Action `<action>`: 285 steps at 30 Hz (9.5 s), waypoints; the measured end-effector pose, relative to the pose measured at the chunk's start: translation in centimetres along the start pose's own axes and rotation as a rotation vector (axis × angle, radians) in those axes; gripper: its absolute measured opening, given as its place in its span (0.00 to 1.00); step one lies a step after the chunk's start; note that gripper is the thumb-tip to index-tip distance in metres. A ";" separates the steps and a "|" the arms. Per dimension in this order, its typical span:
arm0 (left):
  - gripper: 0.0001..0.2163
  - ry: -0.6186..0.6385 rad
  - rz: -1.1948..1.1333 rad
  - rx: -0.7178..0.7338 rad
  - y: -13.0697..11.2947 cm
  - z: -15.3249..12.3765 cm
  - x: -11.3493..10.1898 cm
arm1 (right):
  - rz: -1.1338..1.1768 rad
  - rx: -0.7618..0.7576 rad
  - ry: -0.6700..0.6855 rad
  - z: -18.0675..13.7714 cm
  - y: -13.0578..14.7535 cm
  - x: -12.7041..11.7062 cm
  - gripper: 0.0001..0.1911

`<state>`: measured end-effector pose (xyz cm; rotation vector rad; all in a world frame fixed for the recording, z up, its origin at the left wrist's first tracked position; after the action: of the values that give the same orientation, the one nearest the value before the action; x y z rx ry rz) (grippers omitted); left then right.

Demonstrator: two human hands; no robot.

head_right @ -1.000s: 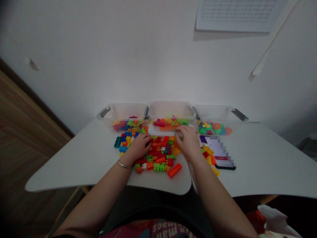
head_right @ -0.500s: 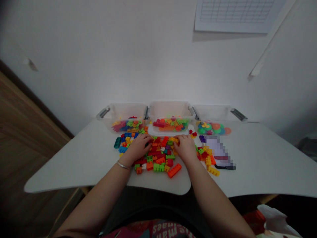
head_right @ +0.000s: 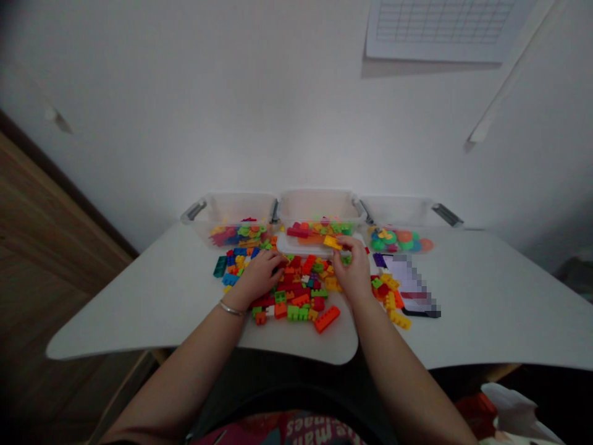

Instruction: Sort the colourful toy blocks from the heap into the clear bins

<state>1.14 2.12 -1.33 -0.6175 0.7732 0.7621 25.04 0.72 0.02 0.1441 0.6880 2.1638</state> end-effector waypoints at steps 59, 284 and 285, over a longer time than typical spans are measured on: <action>0.10 0.002 -0.004 0.000 0.0 0.1 0.0 | -0.108 -0.165 0.583 -3.7 0.9 3.6 0.07; 0.10 0.006 -0.023 -0.016 0.0 0.1 0.1 | -0.471 -0.242 0.704 -2.3 -2.0 0.7 0.17; 0.10 0.008 -0.024 -0.014 0.0 0.1 0.1 | -0.475 -0.231 0.700 -2.4 -2.1 0.7 0.17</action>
<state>1.24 2.21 -1.32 -0.6418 0.7674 0.7441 25.26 1.28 -3.21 -0.8509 0.7460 1.7844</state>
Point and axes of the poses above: each hand's wrist, its own z-axis towards the middle knuckle, its own x-axis out of the palm, y = z × x, the point moved 3 cm from there along z, towards the middle knuckle, and after that the axes turned 15 degrees about -y, right-handed, at the moved point
